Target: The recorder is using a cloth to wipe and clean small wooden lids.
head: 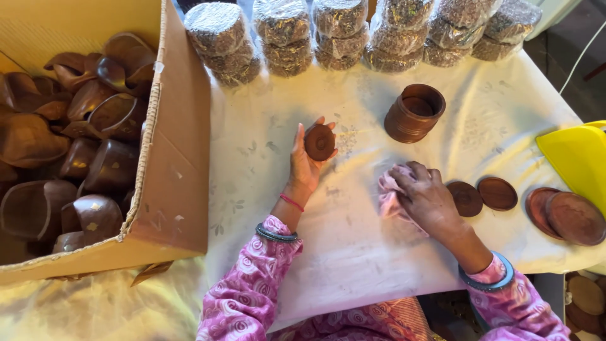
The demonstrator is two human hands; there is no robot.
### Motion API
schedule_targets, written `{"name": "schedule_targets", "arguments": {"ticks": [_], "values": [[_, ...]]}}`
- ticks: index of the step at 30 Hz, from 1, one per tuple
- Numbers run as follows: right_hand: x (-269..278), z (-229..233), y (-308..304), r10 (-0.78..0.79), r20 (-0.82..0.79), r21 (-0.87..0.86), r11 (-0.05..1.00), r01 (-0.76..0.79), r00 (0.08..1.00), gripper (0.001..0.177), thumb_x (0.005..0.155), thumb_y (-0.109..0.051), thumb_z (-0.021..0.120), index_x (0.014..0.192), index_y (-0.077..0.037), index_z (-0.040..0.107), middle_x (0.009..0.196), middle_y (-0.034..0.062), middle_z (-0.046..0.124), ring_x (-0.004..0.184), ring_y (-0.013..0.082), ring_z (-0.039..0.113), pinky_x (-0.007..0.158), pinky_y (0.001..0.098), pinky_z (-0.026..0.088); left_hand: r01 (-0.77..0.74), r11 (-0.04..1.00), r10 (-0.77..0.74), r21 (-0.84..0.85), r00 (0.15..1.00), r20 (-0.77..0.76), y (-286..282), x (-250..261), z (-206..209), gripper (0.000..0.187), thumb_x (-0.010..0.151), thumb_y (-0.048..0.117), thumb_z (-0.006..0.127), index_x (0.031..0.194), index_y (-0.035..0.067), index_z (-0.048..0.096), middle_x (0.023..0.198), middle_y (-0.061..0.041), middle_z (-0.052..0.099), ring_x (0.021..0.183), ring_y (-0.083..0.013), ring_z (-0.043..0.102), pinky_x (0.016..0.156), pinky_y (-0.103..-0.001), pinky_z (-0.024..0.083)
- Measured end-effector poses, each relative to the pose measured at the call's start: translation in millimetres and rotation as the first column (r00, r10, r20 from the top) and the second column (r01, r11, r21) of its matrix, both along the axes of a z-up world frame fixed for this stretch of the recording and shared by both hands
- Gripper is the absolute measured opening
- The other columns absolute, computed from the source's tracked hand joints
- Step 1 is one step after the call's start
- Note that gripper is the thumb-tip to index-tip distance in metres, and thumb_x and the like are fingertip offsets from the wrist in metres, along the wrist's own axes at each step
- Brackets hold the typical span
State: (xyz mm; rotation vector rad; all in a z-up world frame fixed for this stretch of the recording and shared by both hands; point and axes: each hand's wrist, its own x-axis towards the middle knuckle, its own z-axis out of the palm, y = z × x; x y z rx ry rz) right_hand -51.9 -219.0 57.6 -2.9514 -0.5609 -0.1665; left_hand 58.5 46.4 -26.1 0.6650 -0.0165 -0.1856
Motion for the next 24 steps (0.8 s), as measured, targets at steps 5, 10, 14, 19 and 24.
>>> {"name": "schedule_targets", "arguments": {"ticks": [5, 10, 14, 19, 24], "values": [[12.4, 26.1, 14.1, 0.07, 0.007, 0.254, 0.965, -0.07, 0.998, 0.06, 0.075, -0.012, 0.077, 0.133, -0.018, 0.065, 0.137, 0.0151, 0.059, 0.12, 0.038, 0.06, 0.099, 0.0431, 0.053, 0.039, 0.998, -0.039, -0.049, 0.999, 0.01, -3.9, -1.6, 1.2, 0.064, 0.103, 0.061, 0.041, 0.144, 0.014, 0.057, 0.134, -0.009, 0.067, 0.115, -0.0208, 0.065, 0.093, -0.043, 0.054], [39.0, 56.0, 72.7, 0.241, 0.283, 0.418, 0.84, -0.345, 0.928, 0.057, 0.084, 0.0, 0.073, 0.139, -0.008, 0.062, 0.138, 0.0181, 0.059, 0.123, 0.0388, 0.062, 0.102, 0.0438, 0.053, 0.065, 0.995, -0.064, -0.082, 0.998, 0.017, -10.1, -2.8, -2.1, 0.064, 0.103, 0.061, 0.04, 0.144, 0.016, 0.057, 0.136, -0.008, 0.066, 0.117, -0.0182, 0.064, 0.097, -0.044, 0.054], [62.1, 8.3, 117.9, 0.304, 0.38, 0.405, 0.795, -0.452, 0.874, 0.06, 0.08, -0.002, 0.073, 0.138, -0.002, 0.061, 0.14, 0.0229, 0.055, 0.13, 0.0428, 0.053, 0.108, 0.0483, 0.047, 0.085, 0.96, -0.065, -0.268, 0.994, 0.085, -14.4, 7.0, -29.2, 0.061, 0.11, 0.059, 0.044, 0.15, 0.013, 0.055, 0.138, -0.008, 0.064, 0.125, -0.0222, 0.063, 0.11, -0.043, 0.049], [57.0, -16.4, 123.0, 0.411, 0.44, 0.213, 0.816, -0.538, 0.798, 0.049, 0.081, -0.009, 0.073, 0.129, -0.014, 0.066, 0.144, 0.0179, 0.056, 0.132, 0.0432, 0.05, 0.11, 0.0482, 0.046, 0.006, 0.969, -0.006, -0.248, 1.0, -0.001, -7.9, 5.2, -10.7, 0.062, 0.102, 0.058, 0.045, 0.145, 0.014, 0.053, 0.13, -0.01, 0.066, 0.115, -0.0268, 0.065, 0.101, -0.046, 0.051], [83.2, -17.8, 97.3, 0.173, 0.368, 0.345, 0.887, -0.307, 0.914, 0.053, 0.088, -0.014, 0.072, 0.139, -0.006, 0.062, 0.14, 0.0218, 0.053, 0.124, 0.0439, 0.052, 0.101, 0.048, 0.048, 0.092, 0.951, -0.079, -0.294, 0.995, 0.055, -25.2, -0.5, -19.8, 0.05, 0.111, 0.039, 0.044, 0.151, 0.012, 0.052, 0.142, -0.003, 0.063, 0.123, -0.017, 0.062, 0.104, -0.034, 0.049]]}}
